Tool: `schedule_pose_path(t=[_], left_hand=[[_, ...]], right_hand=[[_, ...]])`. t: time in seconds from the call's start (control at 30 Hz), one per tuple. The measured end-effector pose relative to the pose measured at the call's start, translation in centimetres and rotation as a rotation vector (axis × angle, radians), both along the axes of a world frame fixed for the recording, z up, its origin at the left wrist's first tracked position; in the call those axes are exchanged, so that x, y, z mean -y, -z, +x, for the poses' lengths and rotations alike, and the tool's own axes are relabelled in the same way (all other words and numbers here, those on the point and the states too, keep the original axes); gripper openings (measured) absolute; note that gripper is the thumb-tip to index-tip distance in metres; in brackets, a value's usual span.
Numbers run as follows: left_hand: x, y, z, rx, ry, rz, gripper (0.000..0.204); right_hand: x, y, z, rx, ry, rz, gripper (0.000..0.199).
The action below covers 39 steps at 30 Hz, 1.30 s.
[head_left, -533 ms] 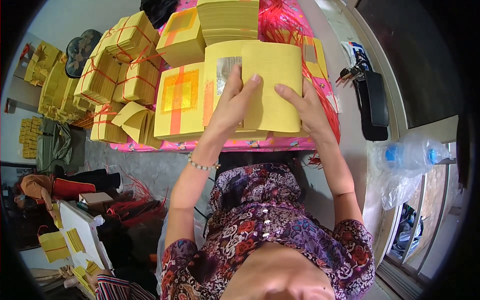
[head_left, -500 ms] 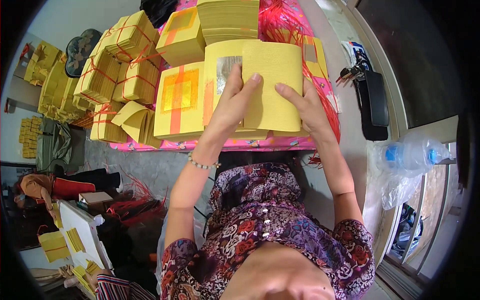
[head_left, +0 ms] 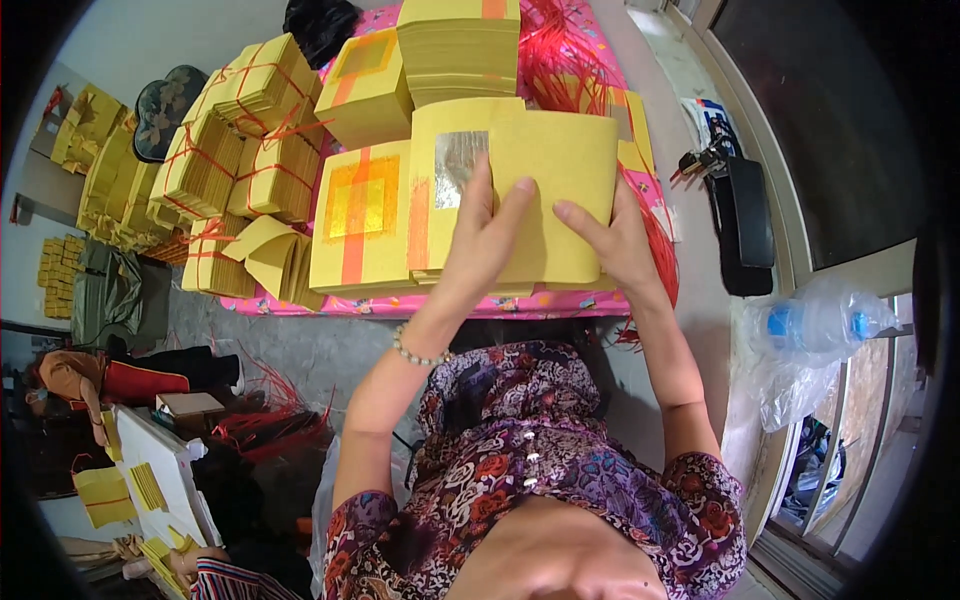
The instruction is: Tying stacks of yellow paper with red plastic ribbons.
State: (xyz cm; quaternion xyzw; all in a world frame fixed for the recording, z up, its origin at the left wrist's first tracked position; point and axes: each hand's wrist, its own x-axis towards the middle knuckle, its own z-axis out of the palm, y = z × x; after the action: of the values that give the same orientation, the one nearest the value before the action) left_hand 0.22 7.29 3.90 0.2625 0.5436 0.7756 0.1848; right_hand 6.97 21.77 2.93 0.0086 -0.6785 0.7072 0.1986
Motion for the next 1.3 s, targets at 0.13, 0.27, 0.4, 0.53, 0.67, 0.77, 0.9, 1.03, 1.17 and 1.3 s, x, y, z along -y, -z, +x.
schedule_pose_path(t=[0.13,0.27,0.4,0.53,0.67,0.77,0.9,1.03,1.17,1.3], left_hand=[[-0.3,0.4,1.8,-0.120,-0.088,0.055,0.040],[-0.5,1.3,2.6,-0.197,-0.115,0.035,0.033],[-0.6,1.3,3.4,-0.192,-0.101,0.066,0.027],[-0.6,1.6,3.9,-0.170,-0.111,0.072,0.027],[-0.7,1.6,3.7,-0.183,-0.094,0.060,0.027],[-1.1,2.0,3.3,-0.129,-0.064,0.090,0.031],[-2.3,2.3,3.4,-0.066,-0.059,0.103,0.038],[-2.9,2.4,3.1,0.013,0.019,0.138,0.043],[-3.5,1.6,3.1,0.152,0.077,0.137,0.043],[-4.2,2.9,2.2,0.248,0.133,0.105,0.041]], right_hand=[[0.0,0.1,1.0,-0.069,0.006,0.080,0.061],[-0.2,0.9,1.7,-0.039,0.018,0.025,0.062],[-0.3,1.0,2.7,-0.062,0.029,0.036,0.062],[-0.1,0.9,3.0,-0.061,0.044,0.030,0.062],[-0.2,0.8,2.9,-0.030,0.033,0.028,0.063],[-0.5,0.0,3.0,-0.016,0.041,0.069,0.057],[-1.1,-0.4,3.2,0.097,0.045,-0.029,0.043],[-2.1,0.2,3.3,0.146,0.094,-0.006,0.037],[-3.1,-0.2,3.3,0.236,0.077,-0.058,0.039],[-4.3,1.0,3.0,0.271,0.064,-0.080,0.037]])
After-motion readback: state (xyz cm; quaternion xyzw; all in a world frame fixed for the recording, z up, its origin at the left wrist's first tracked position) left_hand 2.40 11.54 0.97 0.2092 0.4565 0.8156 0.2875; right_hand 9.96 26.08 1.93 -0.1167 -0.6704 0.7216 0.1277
